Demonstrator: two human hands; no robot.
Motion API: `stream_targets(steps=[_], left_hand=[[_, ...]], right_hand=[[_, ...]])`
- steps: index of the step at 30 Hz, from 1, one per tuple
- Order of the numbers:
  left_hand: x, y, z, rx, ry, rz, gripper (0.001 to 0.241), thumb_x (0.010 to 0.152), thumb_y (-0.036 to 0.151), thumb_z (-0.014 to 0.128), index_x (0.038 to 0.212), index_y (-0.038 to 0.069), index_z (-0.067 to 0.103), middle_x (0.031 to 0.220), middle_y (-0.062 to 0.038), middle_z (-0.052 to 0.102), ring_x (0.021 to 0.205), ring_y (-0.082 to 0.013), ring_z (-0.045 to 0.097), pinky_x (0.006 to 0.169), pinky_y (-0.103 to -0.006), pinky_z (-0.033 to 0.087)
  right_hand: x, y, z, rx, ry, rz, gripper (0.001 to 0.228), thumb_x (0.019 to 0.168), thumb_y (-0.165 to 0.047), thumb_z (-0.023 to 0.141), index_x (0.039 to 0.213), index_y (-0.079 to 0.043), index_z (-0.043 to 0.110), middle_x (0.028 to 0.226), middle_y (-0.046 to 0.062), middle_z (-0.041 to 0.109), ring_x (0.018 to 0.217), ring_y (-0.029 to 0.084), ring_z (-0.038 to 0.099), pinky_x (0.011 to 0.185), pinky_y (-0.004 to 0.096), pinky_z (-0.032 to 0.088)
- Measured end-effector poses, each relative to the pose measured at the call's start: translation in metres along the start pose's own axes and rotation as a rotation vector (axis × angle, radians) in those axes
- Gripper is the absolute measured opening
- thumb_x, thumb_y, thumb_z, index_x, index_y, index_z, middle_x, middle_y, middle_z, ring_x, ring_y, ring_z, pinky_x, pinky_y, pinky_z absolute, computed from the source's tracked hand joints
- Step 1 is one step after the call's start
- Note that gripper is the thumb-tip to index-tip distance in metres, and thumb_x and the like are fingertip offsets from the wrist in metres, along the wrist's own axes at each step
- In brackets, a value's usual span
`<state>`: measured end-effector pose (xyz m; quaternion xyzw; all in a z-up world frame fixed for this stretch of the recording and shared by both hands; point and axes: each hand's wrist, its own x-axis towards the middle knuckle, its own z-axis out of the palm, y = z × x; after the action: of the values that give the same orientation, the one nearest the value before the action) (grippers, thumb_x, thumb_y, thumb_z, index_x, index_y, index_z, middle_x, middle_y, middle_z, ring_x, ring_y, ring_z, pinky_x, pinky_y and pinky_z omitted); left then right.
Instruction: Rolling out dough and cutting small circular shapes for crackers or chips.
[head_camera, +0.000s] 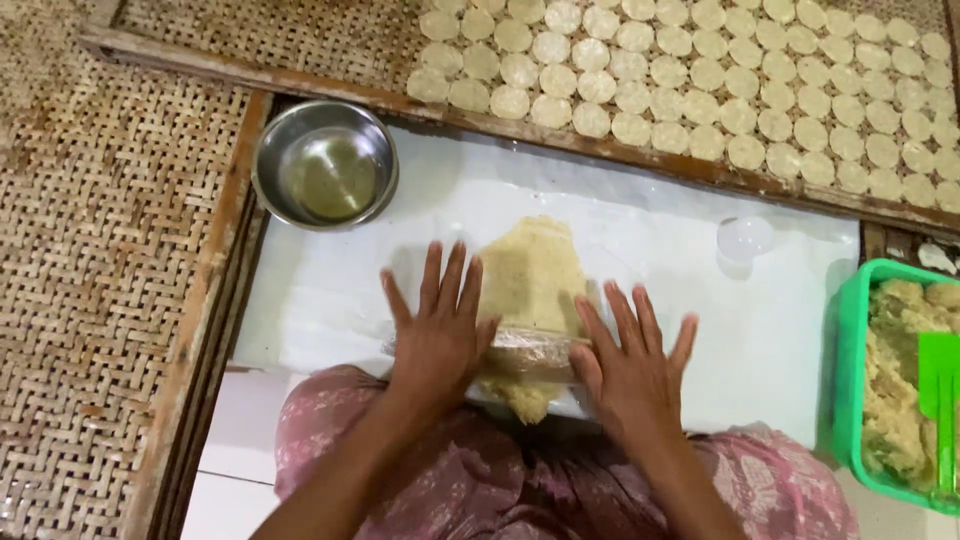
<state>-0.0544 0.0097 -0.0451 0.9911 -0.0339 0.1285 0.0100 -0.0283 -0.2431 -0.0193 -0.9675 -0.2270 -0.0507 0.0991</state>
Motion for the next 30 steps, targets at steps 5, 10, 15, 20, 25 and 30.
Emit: stream_targets(steps=[5, 10, 15, 20, 25, 30], left_hand=[[-0.027, 0.005, 0.014, 0.031, -0.083, 0.000, 0.084, 0.102, 0.065, 0.031, 0.160, 0.005, 0.023, 0.169, -0.015, 0.021, 0.159, -0.0340, 0.009, 0.116, -0.0760, 0.006], [0.029, -0.004, 0.006, -0.035, -0.035, 0.023, 0.080, 0.101, 0.055, 0.044, 0.158, 0.000, 0.031, 0.166, -0.021, 0.028, 0.157, -0.0350, 0.017, 0.120, -0.0701, 0.011], [0.087, -0.016, 0.016, -0.040, -0.137, -0.010, 0.069, 0.104, 0.043, 0.035, 0.162, 0.006, 0.028, 0.166, -0.016, 0.030, 0.156, -0.0353, 0.022, 0.120, -0.0709, 0.016], [0.144, -0.024, 0.017, 0.001, -0.050, -0.059, 0.065, 0.108, 0.035, 0.040, 0.163, 0.004, 0.027, 0.168, -0.018, 0.027, 0.158, -0.0355, 0.012, 0.120, -0.0703, 0.006], [0.154, -0.022, 0.012, 0.010, 0.105, -0.024, 0.061, 0.110, 0.021, 0.046, 0.163, -0.001, 0.026, 0.170, -0.021, 0.019, 0.156, -0.0389, 0.006, 0.115, -0.0782, 0.002], [0.106, -0.016, 0.008, -0.129, -0.277, -0.144, 0.072, 0.105, 0.044, 0.034, 0.166, 0.012, 0.011, 0.172, -0.015, 0.005, 0.158, -0.0358, -0.008, 0.119, -0.0741, 0.004]], right_hand=[[-0.021, -0.006, 0.028, -0.035, 0.086, 0.022, 0.059, 0.103, -0.045, 0.039, 0.157, -0.022, 0.038, 0.165, 0.005, 0.036, 0.155, 0.030, 0.026, 0.119, 0.074, 0.002], [0.038, -0.003, 0.018, 0.020, 0.169, 0.053, 0.049, 0.103, -0.028, 0.040, 0.147, -0.013, 0.056, 0.152, 0.007, 0.058, 0.147, 0.031, 0.046, 0.122, 0.073, 0.007], [0.093, 0.022, 0.029, -0.057, 0.093, 0.115, 0.047, 0.110, -0.042, 0.034, 0.151, -0.033, 0.055, 0.159, 0.008, 0.051, 0.154, 0.036, 0.034, 0.121, 0.069, 0.005], [0.147, 0.037, 0.031, 0.011, 0.158, 0.022, 0.047, 0.112, -0.040, 0.041, 0.155, -0.023, 0.052, 0.160, 0.018, 0.043, 0.152, 0.044, 0.029, 0.114, 0.074, 0.006], [0.153, 0.035, 0.022, 0.017, 0.239, -0.048, 0.050, 0.114, -0.044, 0.040, 0.156, -0.018, 0.050, 0.163, 0.022, 0.034, 0.153, 0.047, 0.022, 0.112, 0.074, 0.007], [0.105, 0.027, 0.027, -0.035, 0.039, 0.064, 0.054, 0.109, -0.056, 0.030, 0.156, -0.034, 0.045, 0.161, 0.015, 0.040, 0.153, 0.041, 0.030, 0.118, 0.071, 0.015]])
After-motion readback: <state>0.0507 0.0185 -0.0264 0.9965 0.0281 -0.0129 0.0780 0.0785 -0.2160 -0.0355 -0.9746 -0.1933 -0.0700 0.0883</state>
